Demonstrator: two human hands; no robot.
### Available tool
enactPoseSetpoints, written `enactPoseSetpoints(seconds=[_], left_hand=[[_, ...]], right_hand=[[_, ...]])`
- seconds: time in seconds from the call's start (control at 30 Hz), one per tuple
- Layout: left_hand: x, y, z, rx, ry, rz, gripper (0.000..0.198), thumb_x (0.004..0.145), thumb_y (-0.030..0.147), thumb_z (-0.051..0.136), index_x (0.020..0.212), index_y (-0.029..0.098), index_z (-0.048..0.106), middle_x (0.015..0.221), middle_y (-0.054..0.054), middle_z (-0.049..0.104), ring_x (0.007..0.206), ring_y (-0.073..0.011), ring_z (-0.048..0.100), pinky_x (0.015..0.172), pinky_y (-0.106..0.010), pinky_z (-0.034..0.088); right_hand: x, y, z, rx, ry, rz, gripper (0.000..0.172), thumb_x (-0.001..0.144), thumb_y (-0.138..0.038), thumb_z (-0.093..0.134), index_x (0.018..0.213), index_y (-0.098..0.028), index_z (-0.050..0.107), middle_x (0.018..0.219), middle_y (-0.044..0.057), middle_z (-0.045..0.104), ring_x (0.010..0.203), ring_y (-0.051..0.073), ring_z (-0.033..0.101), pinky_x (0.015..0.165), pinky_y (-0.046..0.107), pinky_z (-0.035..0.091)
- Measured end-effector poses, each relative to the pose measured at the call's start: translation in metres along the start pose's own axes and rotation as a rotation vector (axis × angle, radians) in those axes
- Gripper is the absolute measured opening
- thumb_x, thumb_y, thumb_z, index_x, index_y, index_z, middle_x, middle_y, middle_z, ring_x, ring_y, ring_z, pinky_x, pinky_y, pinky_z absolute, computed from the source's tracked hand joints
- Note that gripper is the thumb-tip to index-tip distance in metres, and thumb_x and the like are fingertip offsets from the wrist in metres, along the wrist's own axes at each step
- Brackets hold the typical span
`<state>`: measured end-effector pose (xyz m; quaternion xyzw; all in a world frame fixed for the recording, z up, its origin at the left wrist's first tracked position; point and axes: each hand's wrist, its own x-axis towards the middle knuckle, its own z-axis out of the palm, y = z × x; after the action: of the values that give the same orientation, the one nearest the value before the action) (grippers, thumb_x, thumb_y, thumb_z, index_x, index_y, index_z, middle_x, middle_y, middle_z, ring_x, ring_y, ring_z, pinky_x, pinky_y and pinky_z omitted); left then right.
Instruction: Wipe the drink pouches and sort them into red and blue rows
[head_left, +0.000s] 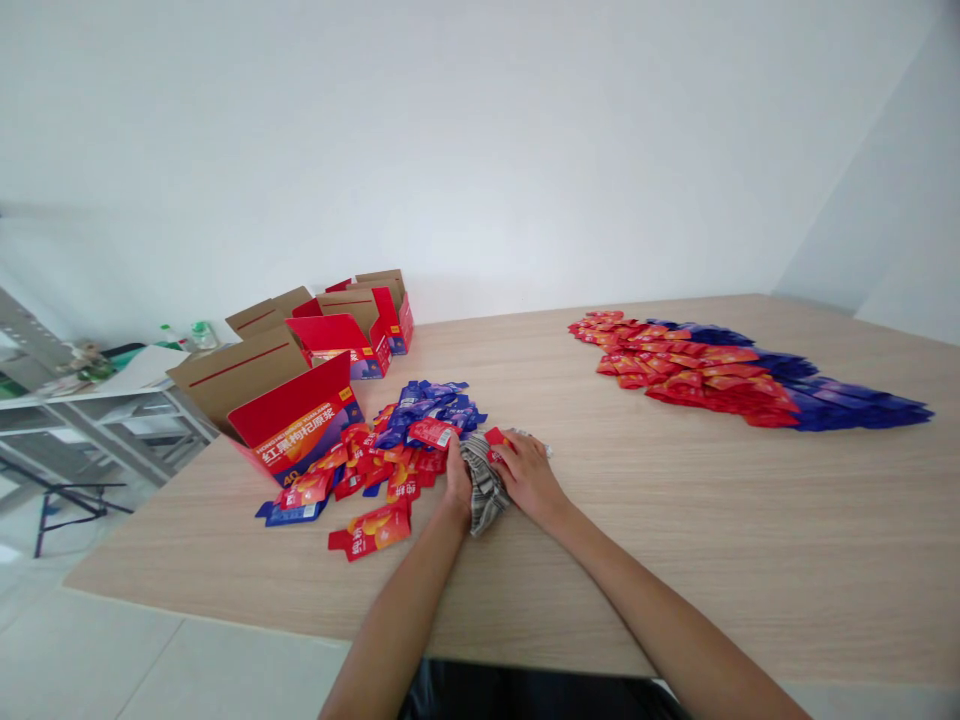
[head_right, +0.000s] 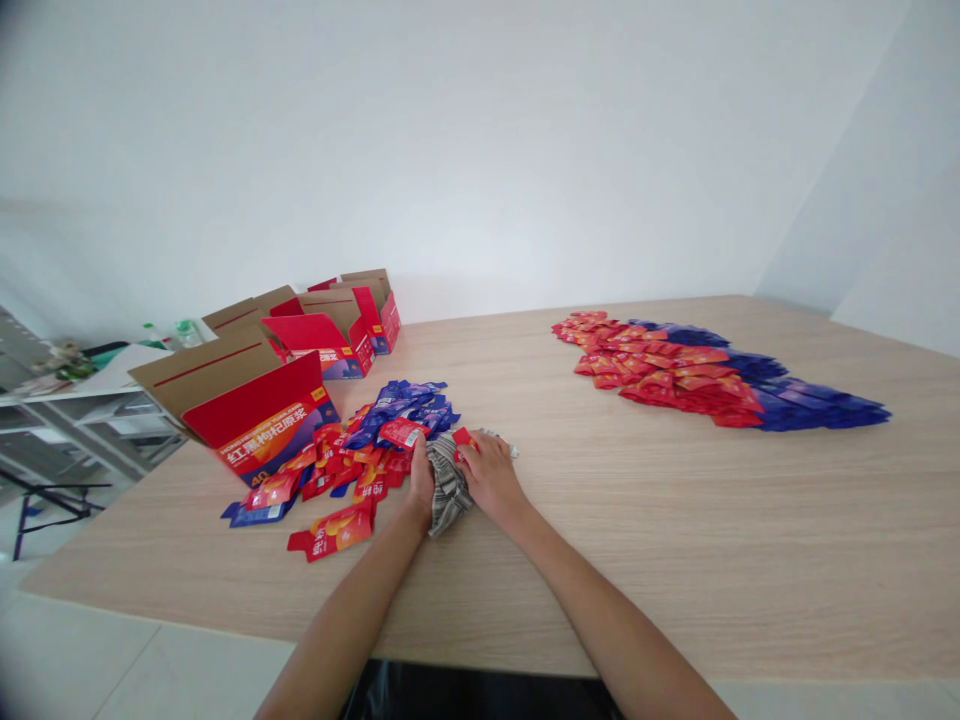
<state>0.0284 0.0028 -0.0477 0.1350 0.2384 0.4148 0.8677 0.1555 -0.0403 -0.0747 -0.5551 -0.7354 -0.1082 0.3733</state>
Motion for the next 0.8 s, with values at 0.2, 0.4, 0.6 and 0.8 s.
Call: enactPoseSetpoints(seconds=[0.2, 0.4, 0.6, 0.8], left_hand=[[0.000, -0.007, -0.004, 0.051, -0.030, -0.036, 0.048, 0.089, 0.055, 0.059, 0.106, 0.012, 0.072, 0.090, -0.011, 0.076, 0.083, -0.0261, 0.073, 0.081, -0.037, 0.058], [-0.001, -0.012, -0.002, 0.113, -0.079, -0.074, 0.041, 0.088, 0.048, 0.066, 0.106, 0.012, 0.072, 0.097, -0.010, 0.075, 0.091, -0.0267, 0.072, 0.087, -0.037, 0.056], [-0.004, -0.018, 0.001, 0.106, -0.067, -0.025, 0.038, 0.096, 0.046, 0.060, 0.119, 0.017, 0.064, 0.118, -0.009, 0.067, 0.102, -0.0222, 0.067, 0.090, -0.043, 0.056], [-0.001, -0.021, 0.001, 0.057, -0.060, -0.015, 0.035, 0.089, 0.046, 0.064, 0.105, 0.016, 0.071, 0.094, -0.009, 0.076, 0.088, -0.0260, 0.073, 0.083, -0.038, 0.058]], right_hand=[[-0.001, 0.001, 0.000, 0.020, 0.081, 0.043, 0.024, 0.094, -0.019, 0.055, 0.113, -0.024, 0.068, 0.130, 0.013, 0.063, 0.118, 0.029, 0.057, 0.101, 0.048, 0.045], [-0.001, 0.010, 0.001, 0.076, 0.156, 0.068, 0.024, 0.098, -0.024, 0.049, 0.114, -0.022, 0.067, 0.130, 0.013, 0.061, 0.121, 0.028, 0.056, 0.102, 0.049, 0.046], [-0.002, 0.007, -0.003, 0.086, 0.192, 0.093, 0.024, 0.099, -0.028, 0.048, 0.114, -0.024, 0.067, 0.133, 0.013, 0.058, 0.124, 0.028, 0.054, 0.104, 0.050, 0.044], [0.004, 0.007, -0.009, 0.069, 0.150, 0.072, 0.025, 0.098, -0.027, 0.048, 0.114, -0.025, 0.068, 0.132, 0.012, 0.060, 0.122, 0.029, 0.055, 0.102, 0.050, 0.046]])
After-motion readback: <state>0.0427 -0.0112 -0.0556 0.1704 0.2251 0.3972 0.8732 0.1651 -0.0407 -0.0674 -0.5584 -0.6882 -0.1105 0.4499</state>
